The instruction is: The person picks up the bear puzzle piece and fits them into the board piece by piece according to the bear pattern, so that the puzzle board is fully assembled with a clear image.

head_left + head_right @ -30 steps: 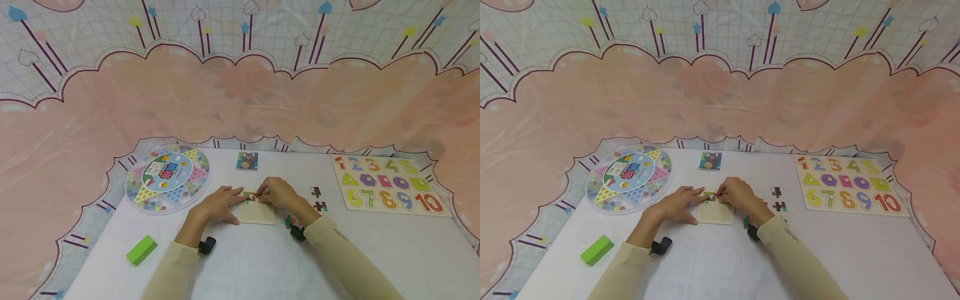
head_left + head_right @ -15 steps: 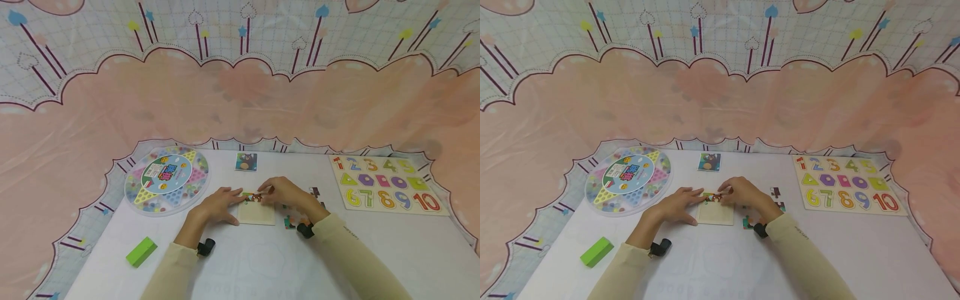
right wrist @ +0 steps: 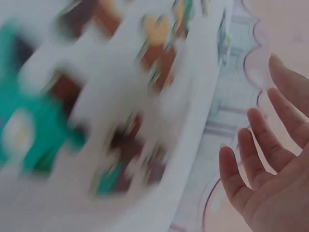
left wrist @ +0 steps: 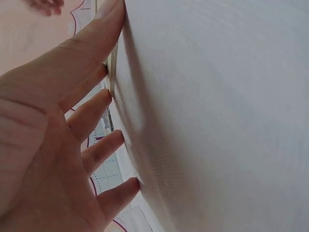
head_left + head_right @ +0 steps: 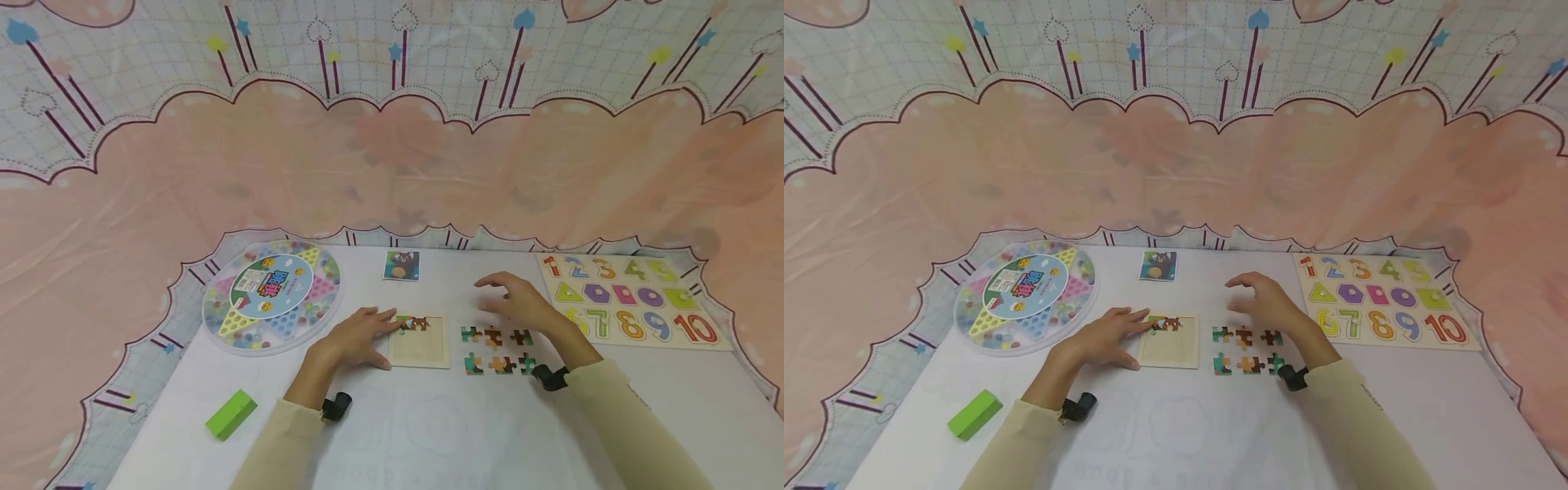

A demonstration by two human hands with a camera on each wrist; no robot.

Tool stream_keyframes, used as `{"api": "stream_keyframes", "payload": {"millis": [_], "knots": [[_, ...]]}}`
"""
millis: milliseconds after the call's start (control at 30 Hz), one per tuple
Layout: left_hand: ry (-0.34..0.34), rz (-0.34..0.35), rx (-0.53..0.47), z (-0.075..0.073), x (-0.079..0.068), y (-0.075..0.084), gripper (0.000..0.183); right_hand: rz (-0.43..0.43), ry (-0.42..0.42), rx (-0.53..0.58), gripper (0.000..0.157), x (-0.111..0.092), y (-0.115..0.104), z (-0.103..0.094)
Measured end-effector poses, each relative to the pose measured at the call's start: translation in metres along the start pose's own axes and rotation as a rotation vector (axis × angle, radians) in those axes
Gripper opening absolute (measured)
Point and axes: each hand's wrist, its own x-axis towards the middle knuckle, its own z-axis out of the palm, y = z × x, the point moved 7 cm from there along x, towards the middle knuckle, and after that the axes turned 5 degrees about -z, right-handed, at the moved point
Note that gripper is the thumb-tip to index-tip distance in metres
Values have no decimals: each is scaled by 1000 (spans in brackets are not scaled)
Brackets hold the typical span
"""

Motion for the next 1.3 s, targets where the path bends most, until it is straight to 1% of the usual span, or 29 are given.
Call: {"api": "stream_keyframes", "payload": {"millis": [133,267,400,533,700,1000,1300], "knots": [[-3,-2,-1,0,0,1,85,54,13,36,45,-14,23,-10],[-7,-7,0,0,0,2,84,125,15,69,48,-24,42,-15],[-9,-11,-6,0,0,3,84,169,12,54,47,-31,56,-16],[-5,-7,-9,1,0,3,84,201,-3,53,46,-33,64,-13],[8,-10,-5,2,-1,0,85,188,-18,44,44,-31,67,-8],[19,10,-16,2,-1,0,85,147,17,-17,33,-26,67,-9],[18,3,-32,3,0,0,85,153,25,-29,24,-26,68,-8]]}}
